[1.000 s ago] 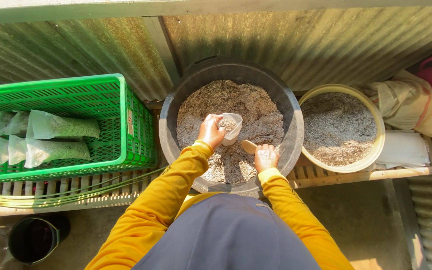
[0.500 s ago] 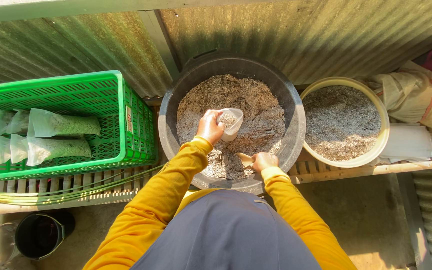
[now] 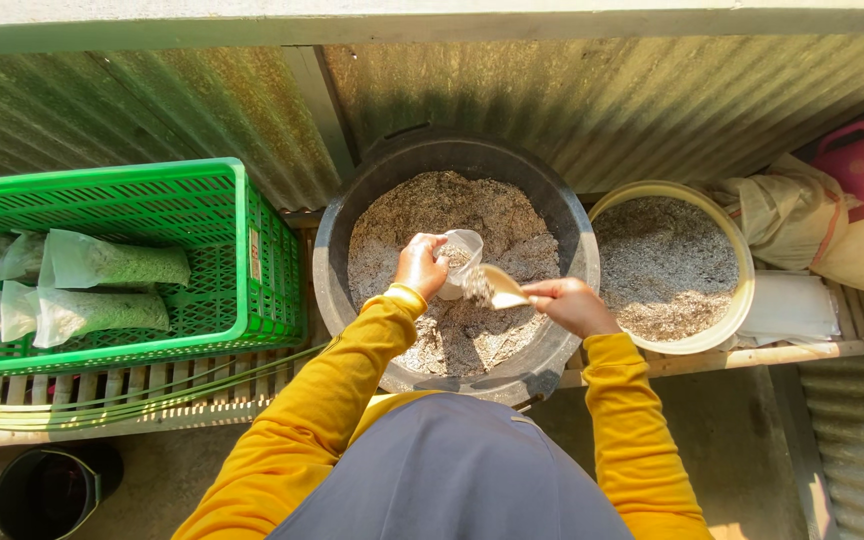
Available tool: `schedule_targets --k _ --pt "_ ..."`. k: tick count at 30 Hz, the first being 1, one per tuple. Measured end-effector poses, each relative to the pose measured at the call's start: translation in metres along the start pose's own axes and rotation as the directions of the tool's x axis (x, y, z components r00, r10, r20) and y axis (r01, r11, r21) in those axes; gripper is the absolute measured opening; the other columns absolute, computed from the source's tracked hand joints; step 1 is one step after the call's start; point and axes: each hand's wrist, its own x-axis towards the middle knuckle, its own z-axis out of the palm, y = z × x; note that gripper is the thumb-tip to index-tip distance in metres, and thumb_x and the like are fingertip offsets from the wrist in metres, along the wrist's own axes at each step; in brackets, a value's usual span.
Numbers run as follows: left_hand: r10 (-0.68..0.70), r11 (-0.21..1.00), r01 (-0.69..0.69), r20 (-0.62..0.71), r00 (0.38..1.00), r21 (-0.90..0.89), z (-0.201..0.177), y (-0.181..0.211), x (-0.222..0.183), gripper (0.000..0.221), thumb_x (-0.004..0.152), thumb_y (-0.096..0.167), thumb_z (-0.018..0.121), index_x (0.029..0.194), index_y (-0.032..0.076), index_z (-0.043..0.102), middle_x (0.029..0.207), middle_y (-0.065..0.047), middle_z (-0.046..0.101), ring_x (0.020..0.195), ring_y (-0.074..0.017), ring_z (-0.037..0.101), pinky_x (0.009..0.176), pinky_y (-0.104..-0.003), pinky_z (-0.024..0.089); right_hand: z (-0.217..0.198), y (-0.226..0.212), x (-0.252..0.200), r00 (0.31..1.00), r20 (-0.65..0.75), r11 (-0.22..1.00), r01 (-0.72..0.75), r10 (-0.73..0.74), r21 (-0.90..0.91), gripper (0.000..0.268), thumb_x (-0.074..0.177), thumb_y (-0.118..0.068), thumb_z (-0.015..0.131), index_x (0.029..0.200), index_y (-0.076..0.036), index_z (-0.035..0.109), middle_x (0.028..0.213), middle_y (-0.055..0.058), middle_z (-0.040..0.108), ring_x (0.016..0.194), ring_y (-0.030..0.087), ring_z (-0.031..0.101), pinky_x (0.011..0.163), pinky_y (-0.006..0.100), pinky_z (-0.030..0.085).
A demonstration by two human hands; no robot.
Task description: The person scoops a granular material from a large black basin into a small plastic bag using a wooden spoon. The person holds the bag open with one hand while filling it with the other. The filled bag is then placed into a green crate.
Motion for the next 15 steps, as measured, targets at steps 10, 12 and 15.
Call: schedule_targets --k 10,12,15 --pt "-0.036 0.999 0.036 0.003 0.999 -0.015 0.000 0.007 0.000 0.043 0.088 0.004 0.070 0.130 0.002 0.061 0.132 -0.011 0.058 0.115 -0.0215 0.063 0.107 -0.031 0.051 0.042 -0.082 -0.008 0.641 -0.342 0.484 0.052 -0.687 -0.874 0.032 0.090 -0.025 0.070 0.120 -0.015 0.076 0.078 0.004 0.067 0.062 0.012 0.059 0.050 0.025 0.046" --pt "-0.020 1.000 0.020 -0.003 1.000 0.018 -0.001 0.007 0.001 0.043 0.088 0.004 0.071 0.129 0.002 0.062 0.131 -0.012 0.059 0.116 -0.0218 0.062 0.108 -0.032 0.050 0.056 -0.085 -0.008 0.595 -0.353 0.460 0.031 -0.722 -0.888 0.028 0.094 -0.023 0.070 0.120 -0.015 0.076 0.076 0.002 0.065 0.060 0.011 0.057 0.048 0.025 0.045" --pt "-0.041 0.997 0.040 -0.020 0.999 -0.073 -0.003 0.009 0.000 0.039 0.089 0.004 0.072 0.126 0.000 0.063 0.131 -0.013 0.059 0.117 -0.0219 0.063 0.109 -0.031 0.050 0.063 -0.079 -0.010 0.541 -0.351 0.412 -0.009 -0.764 -0.911 0.026 0.096 -0.020 0.070 0.121 -0.016 0.075 0.075 0.000 0.063 0.060 0.010 0.054 0.048 0.025 0.044"
